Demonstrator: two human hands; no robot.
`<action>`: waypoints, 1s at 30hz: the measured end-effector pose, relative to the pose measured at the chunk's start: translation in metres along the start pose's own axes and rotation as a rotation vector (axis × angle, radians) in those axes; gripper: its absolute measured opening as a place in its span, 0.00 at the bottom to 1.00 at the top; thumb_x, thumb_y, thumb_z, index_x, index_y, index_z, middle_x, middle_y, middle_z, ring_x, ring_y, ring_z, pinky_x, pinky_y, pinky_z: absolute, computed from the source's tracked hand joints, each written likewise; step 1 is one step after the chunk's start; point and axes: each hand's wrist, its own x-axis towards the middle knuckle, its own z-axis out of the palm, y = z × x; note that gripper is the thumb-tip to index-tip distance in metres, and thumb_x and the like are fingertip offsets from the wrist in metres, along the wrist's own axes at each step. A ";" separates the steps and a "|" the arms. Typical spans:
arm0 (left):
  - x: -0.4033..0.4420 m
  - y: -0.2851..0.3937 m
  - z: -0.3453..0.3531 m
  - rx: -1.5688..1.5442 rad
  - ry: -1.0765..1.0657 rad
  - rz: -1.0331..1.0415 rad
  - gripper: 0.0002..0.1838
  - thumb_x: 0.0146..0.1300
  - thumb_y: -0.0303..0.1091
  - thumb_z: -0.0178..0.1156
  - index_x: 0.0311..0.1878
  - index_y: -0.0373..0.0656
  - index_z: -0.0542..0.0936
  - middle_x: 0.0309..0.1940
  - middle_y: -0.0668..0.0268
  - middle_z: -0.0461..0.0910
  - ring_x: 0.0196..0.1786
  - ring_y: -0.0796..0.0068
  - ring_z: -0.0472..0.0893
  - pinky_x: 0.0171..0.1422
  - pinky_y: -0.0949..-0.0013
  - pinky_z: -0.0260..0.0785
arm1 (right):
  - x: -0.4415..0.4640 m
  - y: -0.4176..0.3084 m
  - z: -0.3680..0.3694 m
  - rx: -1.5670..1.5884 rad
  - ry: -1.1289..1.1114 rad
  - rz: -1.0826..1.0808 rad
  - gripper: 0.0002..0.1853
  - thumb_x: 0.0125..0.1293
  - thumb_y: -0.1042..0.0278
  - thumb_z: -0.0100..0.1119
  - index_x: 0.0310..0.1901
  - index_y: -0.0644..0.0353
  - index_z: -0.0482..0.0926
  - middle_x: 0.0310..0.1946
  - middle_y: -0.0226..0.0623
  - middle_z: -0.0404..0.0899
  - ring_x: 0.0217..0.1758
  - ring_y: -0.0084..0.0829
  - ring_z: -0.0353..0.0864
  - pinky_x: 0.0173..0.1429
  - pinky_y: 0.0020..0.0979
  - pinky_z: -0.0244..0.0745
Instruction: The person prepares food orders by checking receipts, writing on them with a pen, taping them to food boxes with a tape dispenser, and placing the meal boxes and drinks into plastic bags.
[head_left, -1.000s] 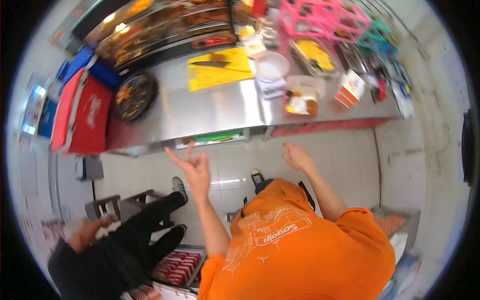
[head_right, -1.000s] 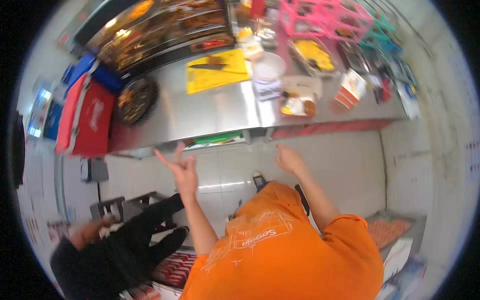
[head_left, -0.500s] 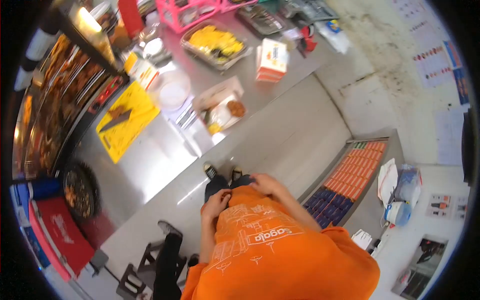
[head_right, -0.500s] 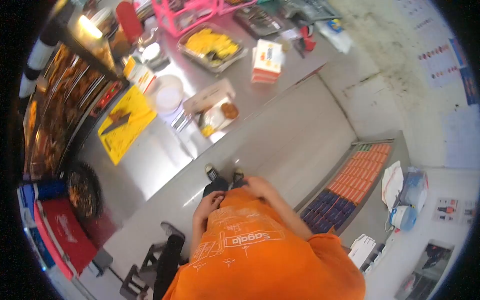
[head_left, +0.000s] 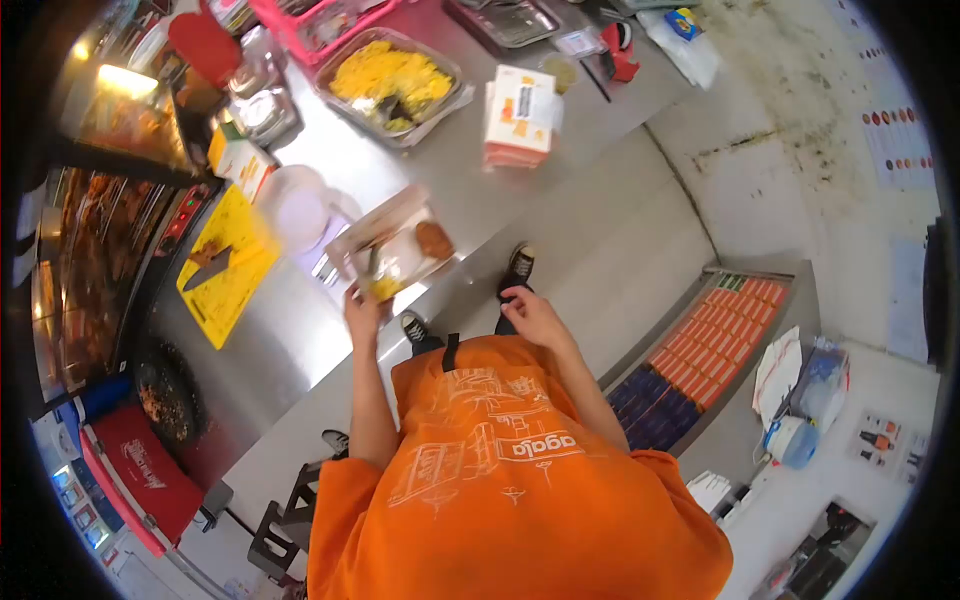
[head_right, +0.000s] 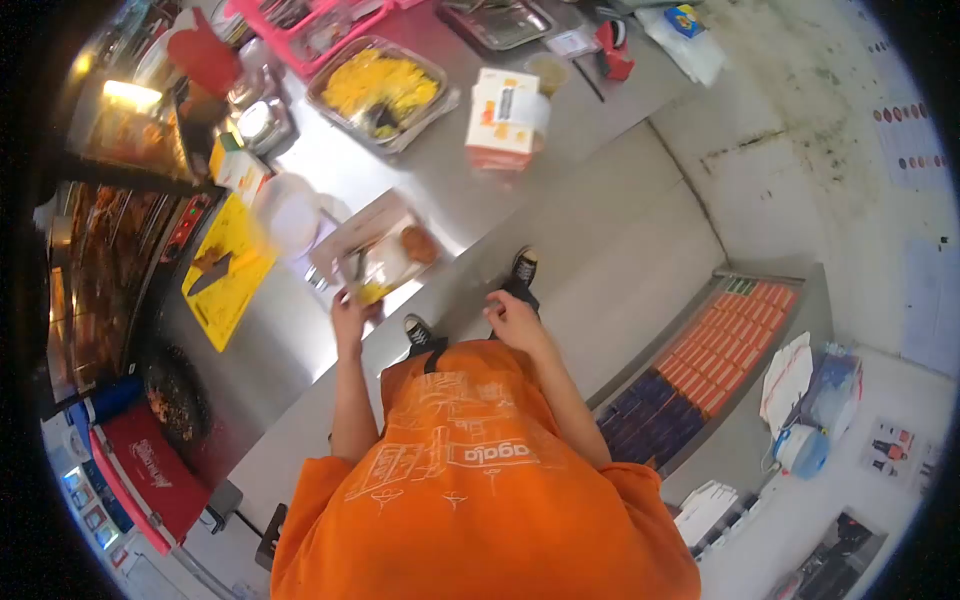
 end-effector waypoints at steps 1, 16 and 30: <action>0.000 -0.016 0.010 -0.065 0.046 -0.024 0.34 0.65 0.39 0.60 0.66 0.30 0.59 0.48 0.48 0.77 0.42 0.63 0.84 0.45 0.68 0.80 | 0.007 0.007 -0.020 0.024 -0.022 -0.013 0.16 0.66 0.63 0.59 0.52 0.61 0.76 0.33 0.43 0.83 0.36 0.39 0.83 0.41 0.37 0.77; -0.103 0.230 0.264 0.211 0.130 0.378 0.09 0.63 0.23 0.57 0.46 0.37 0.76 0.35 0.63 0.79 0.35 0.74 0.77 0.40 0.71 0.71 | 0.228 -0.008 -0.333 0.048 0.393 -0.208 0.14 0.65 0.63 0.59 0.47 0.63 0.79 0.33 0.41 0.83 0.35 0.33 0.83 0.42 0.34 0.76; -0.023 0.336 0.404 0.183 -0.386 0.190 0.07 0.65 0.24 0.58 0.45 0.36 0.78 0.32 0.58 0.81 0.33 0.70 0.80 0.40 0.69 0.71 | 0.509 0.130 -0.724 -0.639 0.872 -0.239 0.13 0.62 0.65 0.58 0.44 0.64 0.80 0.39 0.48 0.83 0.43 0.43 0.83 0.50 0.39 0.77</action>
